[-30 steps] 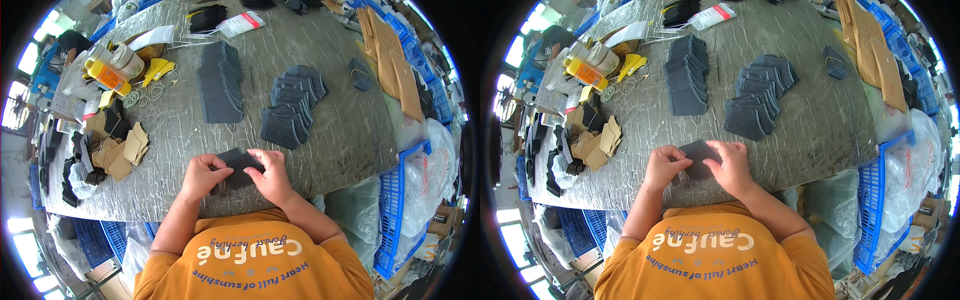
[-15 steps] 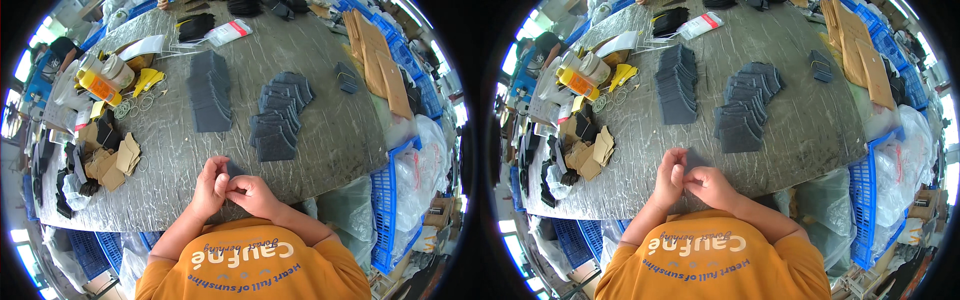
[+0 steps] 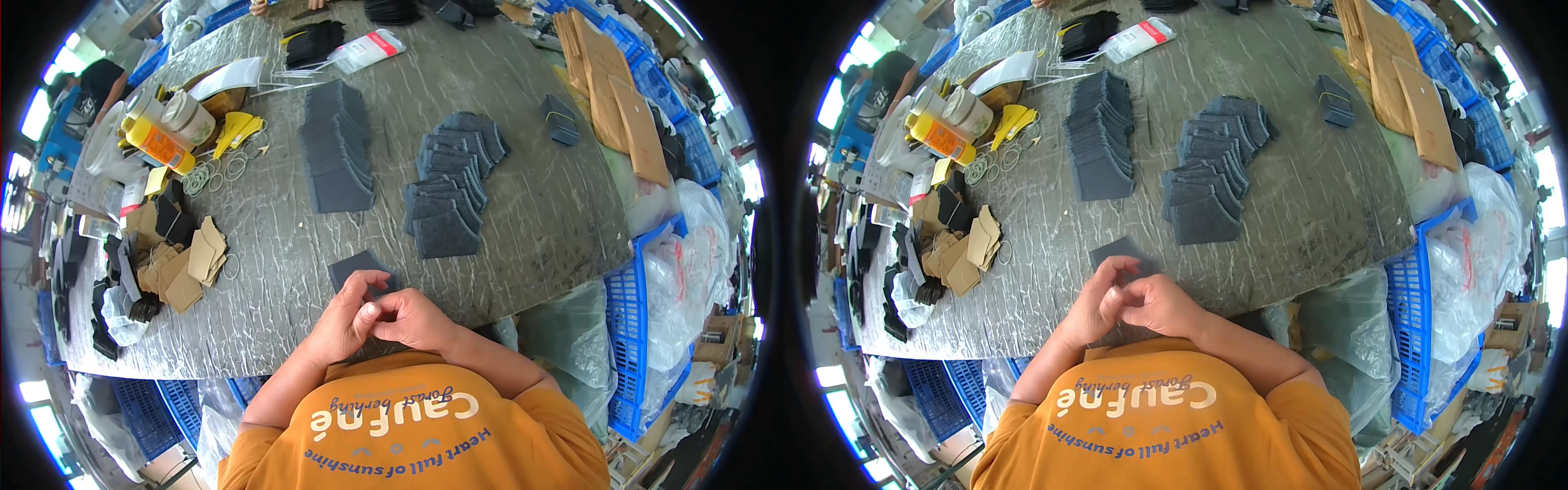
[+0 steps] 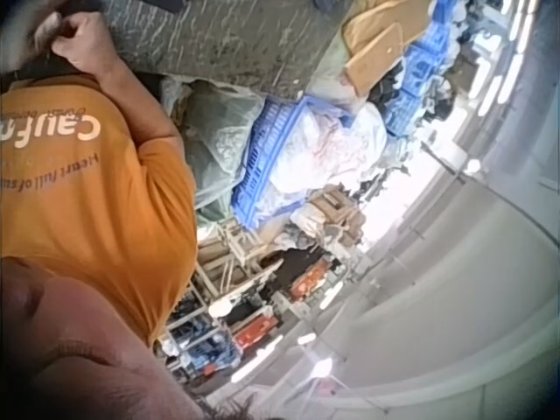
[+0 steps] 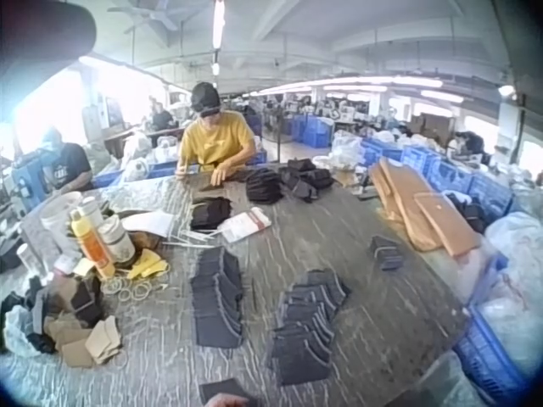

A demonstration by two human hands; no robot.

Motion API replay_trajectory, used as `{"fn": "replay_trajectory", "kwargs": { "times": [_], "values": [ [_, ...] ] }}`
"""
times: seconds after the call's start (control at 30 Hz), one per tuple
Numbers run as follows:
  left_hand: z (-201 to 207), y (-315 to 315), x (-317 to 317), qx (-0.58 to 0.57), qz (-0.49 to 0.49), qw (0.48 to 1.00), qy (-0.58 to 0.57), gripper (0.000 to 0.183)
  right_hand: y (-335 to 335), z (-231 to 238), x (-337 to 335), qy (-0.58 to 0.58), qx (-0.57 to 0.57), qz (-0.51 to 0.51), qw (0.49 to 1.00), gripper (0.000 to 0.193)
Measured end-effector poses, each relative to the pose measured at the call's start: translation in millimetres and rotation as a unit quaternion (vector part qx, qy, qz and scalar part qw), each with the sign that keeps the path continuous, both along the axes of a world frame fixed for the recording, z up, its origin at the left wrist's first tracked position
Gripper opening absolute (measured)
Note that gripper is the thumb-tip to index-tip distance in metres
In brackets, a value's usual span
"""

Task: Sorting and organizing black fabric components at a production table in a shoe factory.

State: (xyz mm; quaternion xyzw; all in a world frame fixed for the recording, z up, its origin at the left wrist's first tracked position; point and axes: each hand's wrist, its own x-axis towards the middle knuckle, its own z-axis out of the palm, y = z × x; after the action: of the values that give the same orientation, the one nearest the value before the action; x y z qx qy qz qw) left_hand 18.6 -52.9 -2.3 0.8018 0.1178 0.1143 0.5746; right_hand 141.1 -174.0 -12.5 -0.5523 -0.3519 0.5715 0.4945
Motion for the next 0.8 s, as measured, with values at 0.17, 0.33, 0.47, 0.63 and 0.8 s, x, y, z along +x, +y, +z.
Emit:
{"fn": "replay_trajectory", "kwargs": {
  "times": [0.17, 0.33, 0.47, 0.63, 0.8],
  "values": [
    [-2, 8, 4, 0.017, 0.052, 0.994, 0.089, 0.042, -8, 8, 32, -0.233, 0.078, -0.135, 0.960, 0.013],
    [-5, 20, 15, 0.328, 0.083, 0.933, 0.126, 0.034, -20, -13, 96, -0.594, -0.030, -0.264, 0.759, 0.050],
    [-1, 23, 19, 0.349, 0.101, 0.931, 0.043, 0.029, -20, -9, 95, -0.537, -0.068, -0.280, 0.793, 0.050],
    [14, 3, 33, 0.082, 0.149, 0.985, -0.038, 0.025, -24, -7, 61, -0.095, 0.033, -0.285, 0.953, 0.028],
    [18, 2, 38, 0.107, 0.181, 0.975, -0.067, 0.024, -21, -7, 13, 0.026, 0.091, -0.196, 0.976, 0.035]
  ]
}}
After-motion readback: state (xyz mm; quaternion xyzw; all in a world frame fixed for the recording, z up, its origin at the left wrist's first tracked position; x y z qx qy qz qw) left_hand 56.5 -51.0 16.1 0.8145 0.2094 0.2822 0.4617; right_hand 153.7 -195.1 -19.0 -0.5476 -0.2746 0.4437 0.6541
